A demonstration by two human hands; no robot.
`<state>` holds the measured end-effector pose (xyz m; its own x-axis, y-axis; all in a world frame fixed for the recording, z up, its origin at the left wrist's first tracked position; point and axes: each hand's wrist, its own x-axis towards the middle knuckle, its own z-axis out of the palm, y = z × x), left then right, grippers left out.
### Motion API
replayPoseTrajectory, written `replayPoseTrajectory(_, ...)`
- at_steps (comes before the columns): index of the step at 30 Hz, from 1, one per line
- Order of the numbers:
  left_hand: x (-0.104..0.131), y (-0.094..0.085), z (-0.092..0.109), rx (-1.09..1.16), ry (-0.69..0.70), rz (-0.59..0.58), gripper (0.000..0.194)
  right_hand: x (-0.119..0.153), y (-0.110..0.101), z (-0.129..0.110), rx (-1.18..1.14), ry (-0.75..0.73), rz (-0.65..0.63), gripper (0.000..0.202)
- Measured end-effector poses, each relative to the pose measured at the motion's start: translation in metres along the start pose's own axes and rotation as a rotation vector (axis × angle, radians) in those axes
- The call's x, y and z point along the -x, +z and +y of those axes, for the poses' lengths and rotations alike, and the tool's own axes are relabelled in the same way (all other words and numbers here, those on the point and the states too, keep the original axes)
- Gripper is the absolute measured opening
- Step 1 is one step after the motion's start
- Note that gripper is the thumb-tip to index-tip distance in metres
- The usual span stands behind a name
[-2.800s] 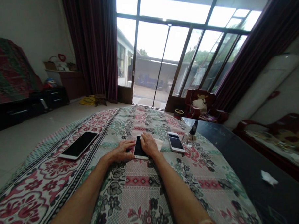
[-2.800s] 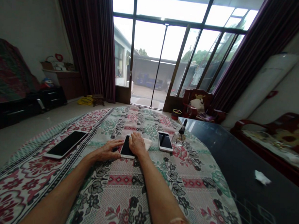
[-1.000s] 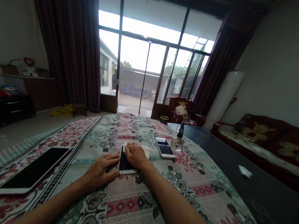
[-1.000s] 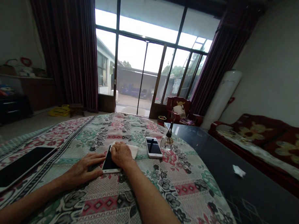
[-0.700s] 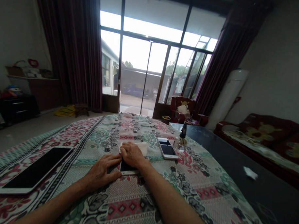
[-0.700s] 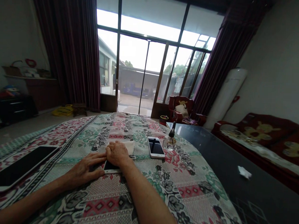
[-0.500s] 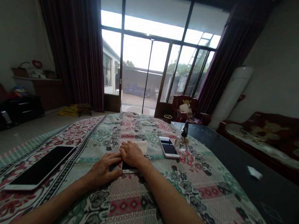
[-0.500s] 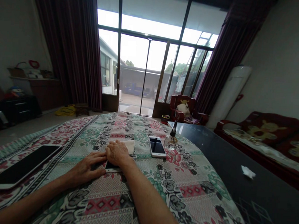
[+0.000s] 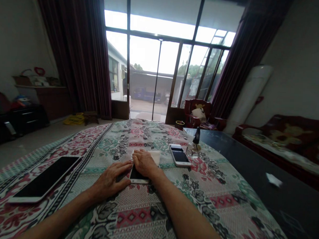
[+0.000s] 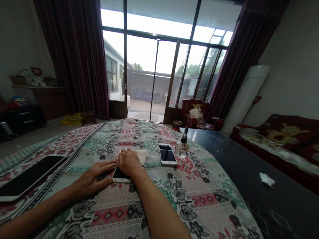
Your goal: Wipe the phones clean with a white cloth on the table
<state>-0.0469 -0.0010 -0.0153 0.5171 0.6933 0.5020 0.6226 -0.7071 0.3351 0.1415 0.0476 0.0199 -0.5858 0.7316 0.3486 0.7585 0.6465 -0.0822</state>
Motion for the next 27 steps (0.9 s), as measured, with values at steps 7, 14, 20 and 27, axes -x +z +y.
replayPoseTrajectory(7,0.001,-0.001,0.004,0.081,0.038,0.025,0.027,0.008,-0.010,-0.005,-0.100,0.127,-0.008,0.034)
replayPoseTrajectory(14,-0.002,-0.001,0.009,0.055,0.079,0.021,0.022,0.008,-0.013,-0.004,-0.165,0.152,-0.047,0.035)
replayPoseTrajectory(20,-0.005,0.011,0.016,-0.052,0.091,0.101,0.019,0.006,-0.014,0.006,-0.196,0.140,-0.050,0.037)
replayPoseTrajectory(27,-0.006,0.005,0.027,-0.161,0.186,0.048,0.025,0.010,-0.013,0.011,-0.228,0.118,-0.071,0.037)
